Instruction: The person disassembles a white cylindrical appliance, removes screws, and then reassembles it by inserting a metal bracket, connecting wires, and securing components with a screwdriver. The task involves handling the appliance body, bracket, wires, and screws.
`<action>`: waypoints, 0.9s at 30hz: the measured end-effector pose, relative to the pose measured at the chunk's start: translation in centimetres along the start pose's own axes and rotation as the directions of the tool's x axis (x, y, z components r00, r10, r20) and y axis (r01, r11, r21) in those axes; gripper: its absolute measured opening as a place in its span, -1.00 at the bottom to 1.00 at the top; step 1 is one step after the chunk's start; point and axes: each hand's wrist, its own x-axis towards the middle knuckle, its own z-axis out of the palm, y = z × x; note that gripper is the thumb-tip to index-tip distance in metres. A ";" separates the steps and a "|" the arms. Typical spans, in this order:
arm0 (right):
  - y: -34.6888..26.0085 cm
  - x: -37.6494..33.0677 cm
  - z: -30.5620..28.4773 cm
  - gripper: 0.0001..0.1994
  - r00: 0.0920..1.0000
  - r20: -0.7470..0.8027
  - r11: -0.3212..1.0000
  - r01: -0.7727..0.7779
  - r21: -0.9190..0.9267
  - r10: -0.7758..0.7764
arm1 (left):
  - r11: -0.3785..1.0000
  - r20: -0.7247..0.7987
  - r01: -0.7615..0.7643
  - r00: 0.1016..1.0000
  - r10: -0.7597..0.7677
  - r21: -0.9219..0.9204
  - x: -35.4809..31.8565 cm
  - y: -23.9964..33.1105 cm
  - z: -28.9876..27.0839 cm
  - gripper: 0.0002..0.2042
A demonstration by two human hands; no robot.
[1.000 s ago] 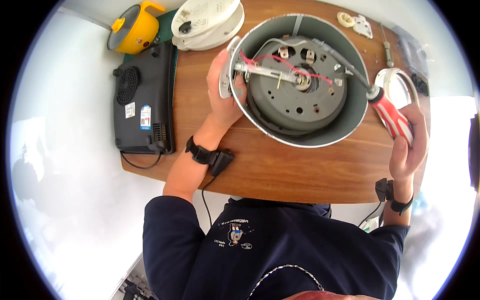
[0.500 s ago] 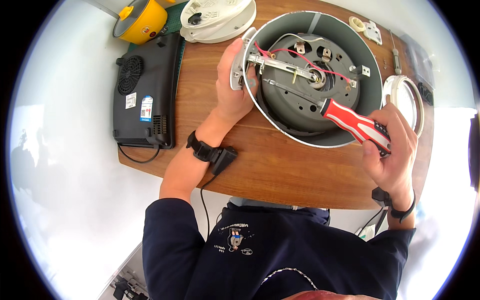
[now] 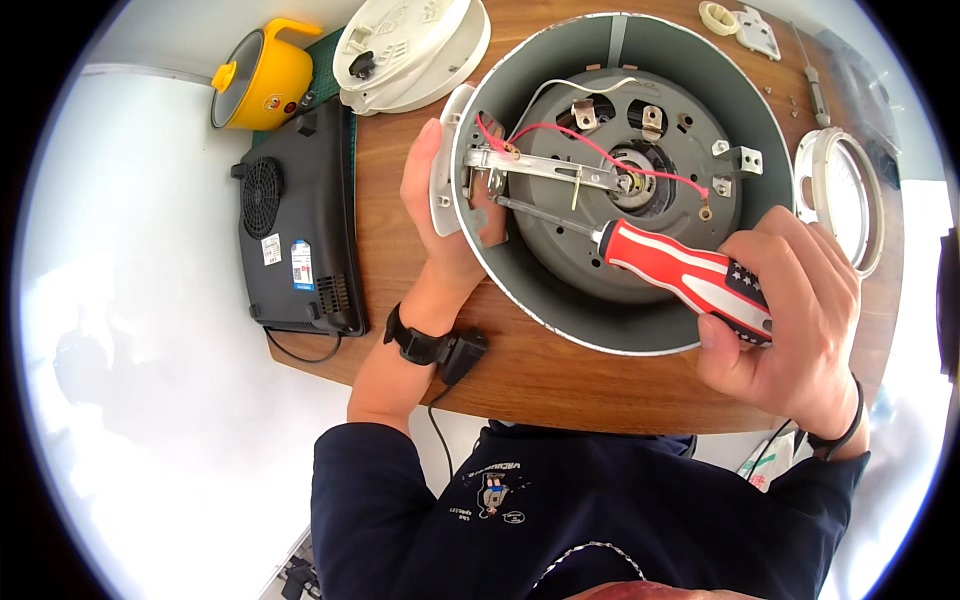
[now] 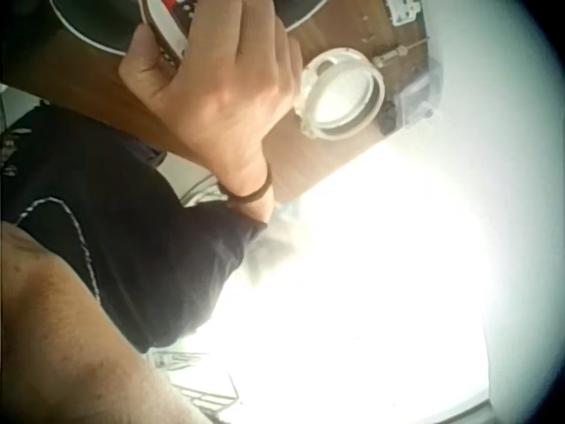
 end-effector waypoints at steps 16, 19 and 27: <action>0.5 1.0 1.2 -0.60 0.998 0.007 0.998 0.065 -0.015 -0.065 | 0.993 -0.023 0.086 0.996 -0.088 -0.086 -0.5 -0.4 0.1 -0.37; 0.4 1.0 1.1 -0.60 0.998 0.014 0.998 0.058 -0.011 -0.058 | 0.941 -0.035 0.262 0.961 -0.276 -0.214 -0.2 0.7 0.3 -0.40; -0.2 1.1 0.8 -0.61 0.995 0.036 0.994 0.092 -0.052 -0.090 | 0.989 -0.060 0.082 0.994 -0.090 -0.125 -0.6 -0.8 0.4 -0.44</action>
